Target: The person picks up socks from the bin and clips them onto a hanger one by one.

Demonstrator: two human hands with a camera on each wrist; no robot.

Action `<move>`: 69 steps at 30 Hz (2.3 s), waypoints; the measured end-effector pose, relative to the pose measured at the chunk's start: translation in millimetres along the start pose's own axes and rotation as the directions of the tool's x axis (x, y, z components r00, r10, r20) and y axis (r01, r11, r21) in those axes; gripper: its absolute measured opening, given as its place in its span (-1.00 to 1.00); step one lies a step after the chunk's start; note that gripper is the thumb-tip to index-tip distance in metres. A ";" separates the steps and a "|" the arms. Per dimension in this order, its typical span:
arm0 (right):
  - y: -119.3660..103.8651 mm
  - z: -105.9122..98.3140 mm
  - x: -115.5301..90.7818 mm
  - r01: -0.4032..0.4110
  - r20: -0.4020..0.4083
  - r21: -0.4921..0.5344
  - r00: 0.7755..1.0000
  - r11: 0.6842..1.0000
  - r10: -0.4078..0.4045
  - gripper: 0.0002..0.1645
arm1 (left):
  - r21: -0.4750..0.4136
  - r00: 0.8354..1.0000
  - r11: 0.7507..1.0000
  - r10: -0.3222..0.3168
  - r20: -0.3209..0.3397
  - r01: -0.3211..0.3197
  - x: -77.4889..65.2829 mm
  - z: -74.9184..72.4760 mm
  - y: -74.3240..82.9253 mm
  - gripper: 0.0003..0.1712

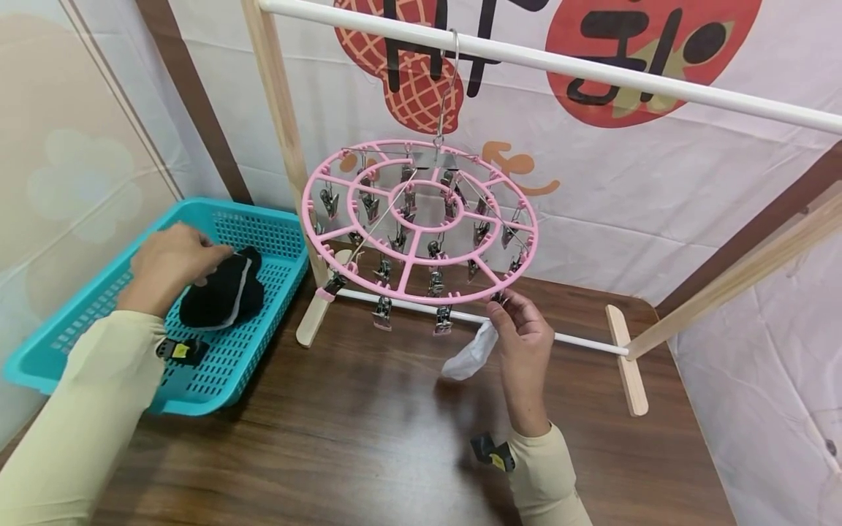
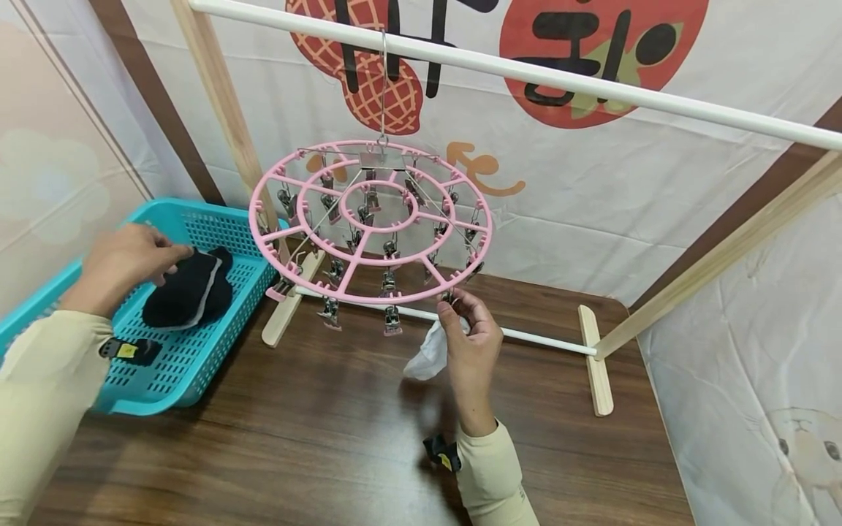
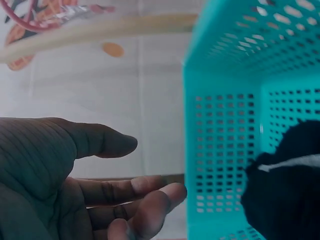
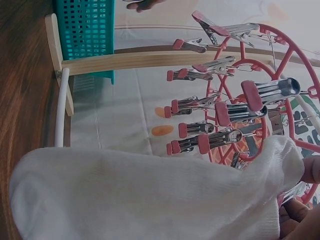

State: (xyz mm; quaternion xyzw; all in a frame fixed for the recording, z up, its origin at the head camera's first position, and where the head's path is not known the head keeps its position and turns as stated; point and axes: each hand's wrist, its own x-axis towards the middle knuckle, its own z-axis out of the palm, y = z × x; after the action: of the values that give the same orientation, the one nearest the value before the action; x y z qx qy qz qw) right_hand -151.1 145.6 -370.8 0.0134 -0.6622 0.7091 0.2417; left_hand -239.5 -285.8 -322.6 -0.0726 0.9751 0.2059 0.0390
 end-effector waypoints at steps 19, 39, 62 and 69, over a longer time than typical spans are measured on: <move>2.1 -1.6 0.8 0.003 0.016 0.005 1.000 1.000 -0.003 -0.72 | 0.001 0.996 1.000 -0.019 0.083 0.019 38.2 17.9 -21.7 -0.45; 3.5 -2.7 0.5 -0.010 0.011 -0.022 1.000 1.000 0.010 -0.73 | 0.019 0.992 0.994 -0.105 0.072 0.104 69.3 47.0 -39.8 -0.56; 4.7 -2.5 2.1 0.006 0.028 -0.020 1.000 1.000 -0.005 -0.75 | 0.125 0.996 0.988 -0.090 0.005 0.089 99.5 79.8 -62.3 -0.42; 4.0 -2.3 2.0 -0.005 0.014 -0.028 1.000 1.000 0.005 -0.73 | 0.185 0.996 0.979 -0.084 0.007 0.081 104.8 83.0 -64.1 -0.41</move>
State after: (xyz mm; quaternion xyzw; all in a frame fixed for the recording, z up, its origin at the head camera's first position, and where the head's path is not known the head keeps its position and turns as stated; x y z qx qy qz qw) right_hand -153.6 148.4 -374.1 0.0132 -0.6738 0.7002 0.2356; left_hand -329.0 -323.2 -434.8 -0.1073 0.9858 0.1134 0.0614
